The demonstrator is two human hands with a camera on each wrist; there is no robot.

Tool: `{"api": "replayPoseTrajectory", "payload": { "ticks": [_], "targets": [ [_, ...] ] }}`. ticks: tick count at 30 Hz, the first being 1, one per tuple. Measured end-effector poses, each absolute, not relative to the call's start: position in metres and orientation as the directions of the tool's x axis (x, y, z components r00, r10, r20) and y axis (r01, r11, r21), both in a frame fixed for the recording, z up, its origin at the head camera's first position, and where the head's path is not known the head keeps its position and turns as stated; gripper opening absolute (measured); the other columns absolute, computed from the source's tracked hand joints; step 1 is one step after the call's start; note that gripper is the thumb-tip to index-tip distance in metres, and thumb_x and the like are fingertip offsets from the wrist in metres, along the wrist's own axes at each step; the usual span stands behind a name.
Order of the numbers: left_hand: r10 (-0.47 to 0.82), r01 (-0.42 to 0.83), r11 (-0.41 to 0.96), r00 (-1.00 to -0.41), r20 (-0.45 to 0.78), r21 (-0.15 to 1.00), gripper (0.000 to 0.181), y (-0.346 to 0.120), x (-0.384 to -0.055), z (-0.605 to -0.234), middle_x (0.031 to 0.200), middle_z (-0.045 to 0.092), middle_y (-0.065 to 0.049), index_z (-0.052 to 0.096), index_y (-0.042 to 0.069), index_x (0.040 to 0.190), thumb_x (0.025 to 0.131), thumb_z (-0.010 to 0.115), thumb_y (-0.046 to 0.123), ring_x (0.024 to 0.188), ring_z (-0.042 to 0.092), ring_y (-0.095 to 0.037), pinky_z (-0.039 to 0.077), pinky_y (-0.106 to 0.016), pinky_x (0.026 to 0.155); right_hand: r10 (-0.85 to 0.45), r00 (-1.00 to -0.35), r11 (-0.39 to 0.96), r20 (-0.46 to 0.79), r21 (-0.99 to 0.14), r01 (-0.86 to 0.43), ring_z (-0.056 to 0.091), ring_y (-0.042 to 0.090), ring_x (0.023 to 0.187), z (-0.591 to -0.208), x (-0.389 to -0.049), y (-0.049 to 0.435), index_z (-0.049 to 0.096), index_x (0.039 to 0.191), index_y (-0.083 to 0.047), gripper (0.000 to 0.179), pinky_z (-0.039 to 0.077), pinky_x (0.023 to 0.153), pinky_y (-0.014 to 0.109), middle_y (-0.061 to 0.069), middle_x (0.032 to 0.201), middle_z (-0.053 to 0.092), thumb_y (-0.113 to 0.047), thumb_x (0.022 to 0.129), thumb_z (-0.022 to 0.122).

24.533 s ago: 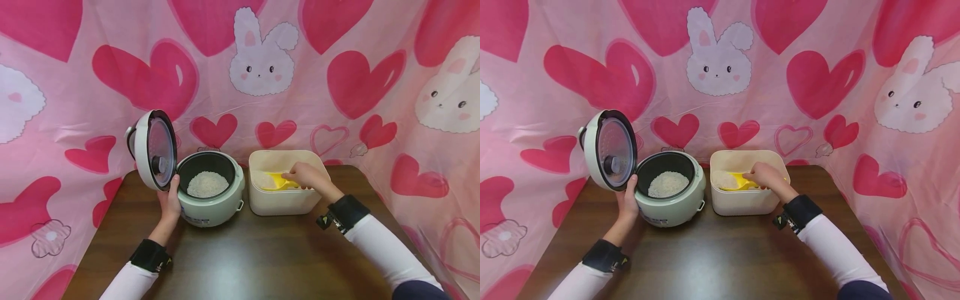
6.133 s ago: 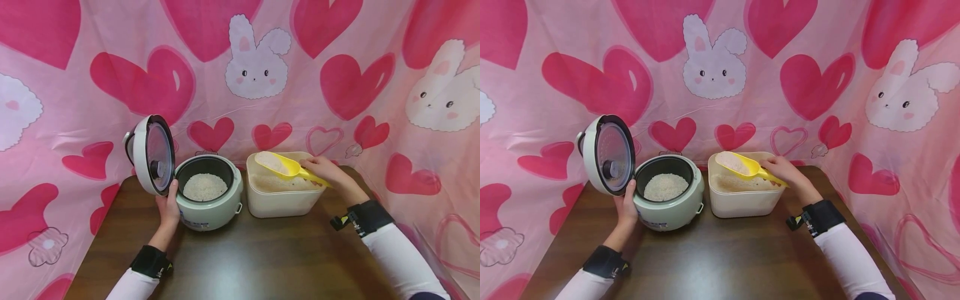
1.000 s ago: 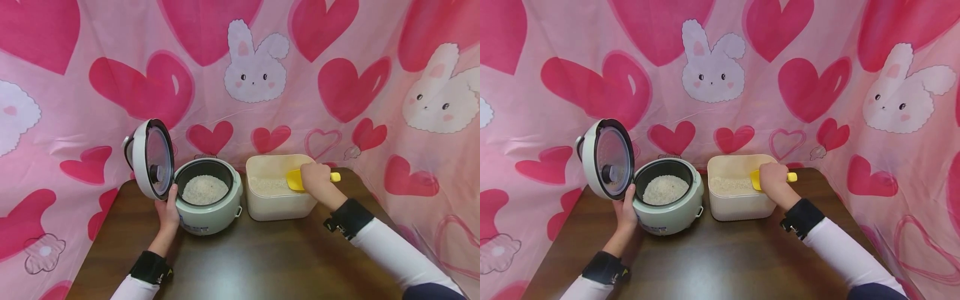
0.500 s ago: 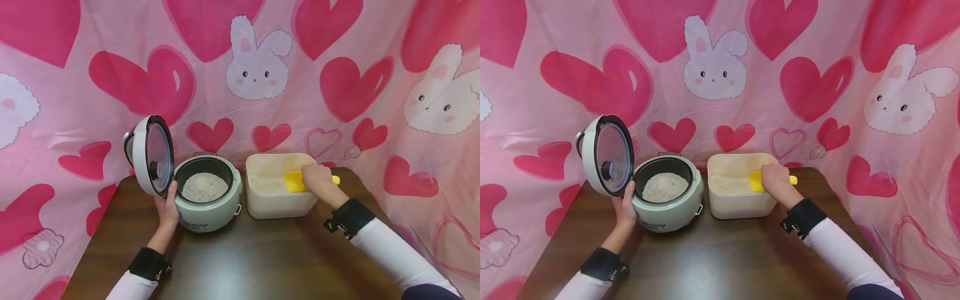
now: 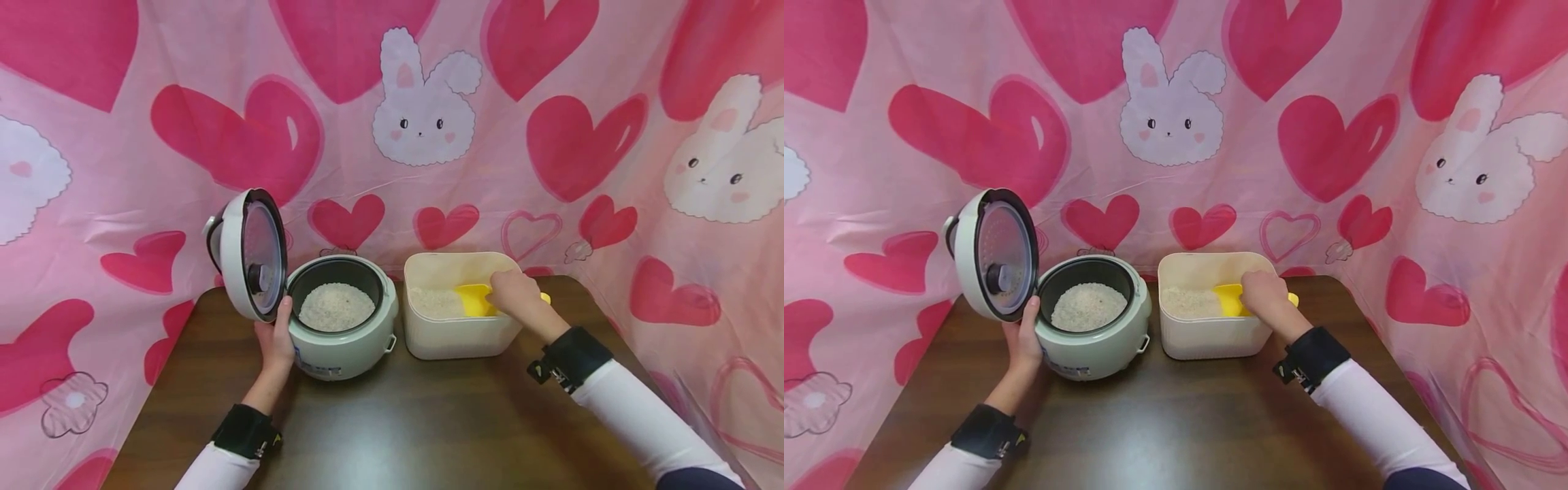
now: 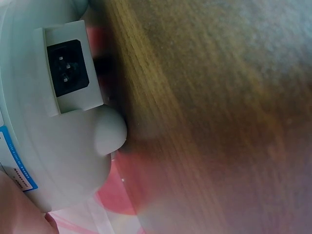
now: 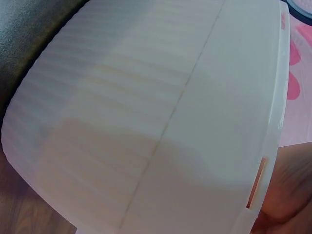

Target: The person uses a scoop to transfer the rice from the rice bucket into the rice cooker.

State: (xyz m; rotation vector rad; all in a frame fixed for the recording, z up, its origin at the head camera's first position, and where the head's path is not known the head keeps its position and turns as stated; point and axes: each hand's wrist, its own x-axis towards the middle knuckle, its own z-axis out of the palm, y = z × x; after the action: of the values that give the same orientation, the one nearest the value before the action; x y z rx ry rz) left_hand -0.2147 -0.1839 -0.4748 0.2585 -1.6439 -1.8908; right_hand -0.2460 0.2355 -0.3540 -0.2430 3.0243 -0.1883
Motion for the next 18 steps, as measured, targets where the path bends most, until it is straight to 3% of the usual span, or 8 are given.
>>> {"api": "replayPoseTrajectory", "payload": {
  "ticks": [5, 13, 18],
  "targets": [
    [-0.56, 0.31, -0.036, -0.793, 0.238, 0.95, 0.048, -0.1843, -0.2145, -0.4759, 0.128, 0.067, 0.0, 0.058, -0.004, 0.139, 0.098, 0.064, 0.02, 0.116, 0.057, -0.004, 0.039, -0.02, 0.107, -0.159, -0.981, 0.981, -0.107, -0.129, -0.145, 0.056, 0.026, 0.07, -0.3562, -0.2488, 0.2331, 0.07, 0.099, 0.0, 0.024, 0.057, 0.069, 0.039, 0.007, 0.074, 0.059, -0.023, 0.094, 0.074],
    [-0.561, 0.282, -0.02, -0.797, 0.223, 0.959, 0.05, -0.1847, -0.2134, -0.4741, 0.135, 0.065, -0.013, 0.057, -0.004, 0.14, 0.098, 0.064, 0.022, 0.116, 0.057, -0.003, 0.038, -0.02, 0.107, -0.179, -0.973, 0.97, -0.143, -0.191, -0.15, 0.054, 0.024, 0.063, -0.3569, -0.2502, 0.2281, 0.07, 0.089, -0.004, 0.022, 0.051, 0.061, 0.033, 0.006, 0.068, 0.057, -0.025, 0.095, 0.072],
    [-0.562, 0.295, -0.025, -0.794, 0.231, 0.955, 0.049, -0.1846, -0.2138, -0.4741, 0.135, 0.065, -0.011, 0.056, -0.004, 0.14, 0.098, 0.064, 0.021, 0.117, 0.057, -0.003, 0.039, -0.021, 0.108, -0.219, -0.963, 0.962, -0.154, -0.197, -0.187, 0.055, 0.02, 0.057, -0.3579, -0.254, 0.2266, 0.069, 0.082, -0.006, 0.025, 0.048, 0.056, 0.029, 0.004, 0.065, 0.057, -0.028, 0.095, 0.071]
  ]
}}
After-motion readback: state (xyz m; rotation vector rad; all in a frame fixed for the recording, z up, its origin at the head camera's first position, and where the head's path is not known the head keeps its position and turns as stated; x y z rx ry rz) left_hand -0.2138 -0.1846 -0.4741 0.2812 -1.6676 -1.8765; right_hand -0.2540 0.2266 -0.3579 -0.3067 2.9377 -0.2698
